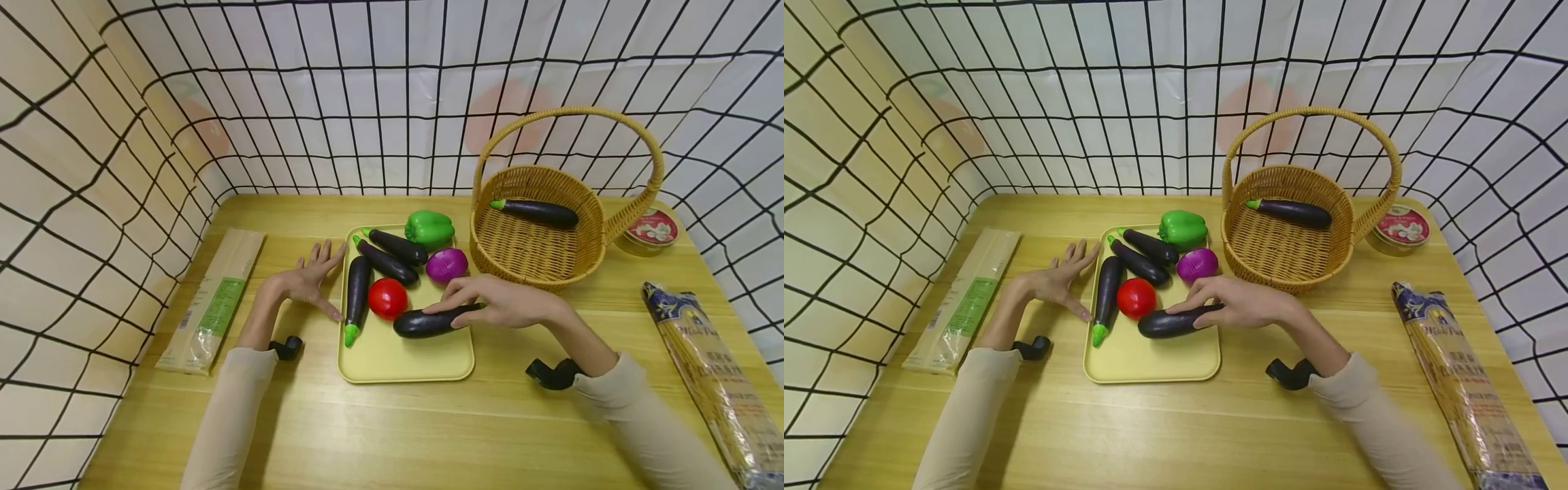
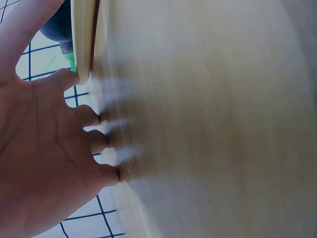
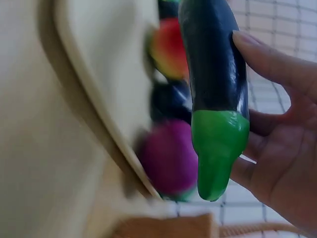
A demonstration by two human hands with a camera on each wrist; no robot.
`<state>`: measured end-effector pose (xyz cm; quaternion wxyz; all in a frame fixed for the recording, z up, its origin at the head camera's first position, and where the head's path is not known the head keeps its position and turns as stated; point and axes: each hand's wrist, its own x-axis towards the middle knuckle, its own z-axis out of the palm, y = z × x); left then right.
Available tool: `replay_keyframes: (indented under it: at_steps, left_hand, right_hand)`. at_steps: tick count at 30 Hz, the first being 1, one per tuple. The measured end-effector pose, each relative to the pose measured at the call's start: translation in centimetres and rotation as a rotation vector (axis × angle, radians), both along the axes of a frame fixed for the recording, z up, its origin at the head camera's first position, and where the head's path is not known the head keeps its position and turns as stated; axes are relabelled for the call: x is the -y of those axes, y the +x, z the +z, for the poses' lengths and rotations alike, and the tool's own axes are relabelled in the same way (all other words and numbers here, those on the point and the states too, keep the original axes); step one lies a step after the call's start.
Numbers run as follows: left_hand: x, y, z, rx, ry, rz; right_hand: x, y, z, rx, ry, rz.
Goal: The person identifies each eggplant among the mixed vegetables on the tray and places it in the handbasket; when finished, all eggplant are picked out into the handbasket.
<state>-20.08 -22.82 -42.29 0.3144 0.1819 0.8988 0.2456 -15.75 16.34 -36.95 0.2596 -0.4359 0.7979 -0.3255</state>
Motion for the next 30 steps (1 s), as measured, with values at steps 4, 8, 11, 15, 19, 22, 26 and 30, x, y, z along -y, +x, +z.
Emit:
replay_keyframes:
  at_steps: [4, 8, 11, 15, 19, 22, 26, 30]
  left_hand:
    - [0.1, 0.0, -0.1, 0.000, 0.007, 0.003]
    - [0.2, 0.0, -0.2, 0.000, 0.012, 0.005]
    - [0.2, 0.0, -0.2, -0.001, 0.012, 0.003]
    - [0.1, 0.0, -0.2, -0.006, 0.005, -0.002]
    - [0.0, -0.1, -0.2, -0.009, 0.000, -0.003]
    - [0.0, -0.1, -0.2, -0.010, -0.002, -0.001]
    - [0.0, -0.1, -0.1, -0.005, 0.003, 0.000]
    - [0.1, -0.1, -0.1, -0.002, 0.001, 0.003]
  right_hand:
    - [-2.0, -1.3, 2.2, -0.075, 0.002, -0.061]
    - [-4.0, -2.6, 4.2, -0.154, 0.019, -0.154]
    - [-5.3, -3.4, 5.4, -0.172, -0.001, -0.220]
    - [-6.9, -4.3, 6.4, -0.158, -0.013, -0.306]
    - [-8.5, -5.3, 6.9, -0.169, 0.030, -0.383]
    - [-9.5, -6.4, 6.8, -0.167, 0.081, -0.434]
    - [-10.4, -8.0, 6.3, -0.117, 0.166, -0.483]
    - [-11.0, -9.5, 5.5, -0.068, 0.226, -0.525]
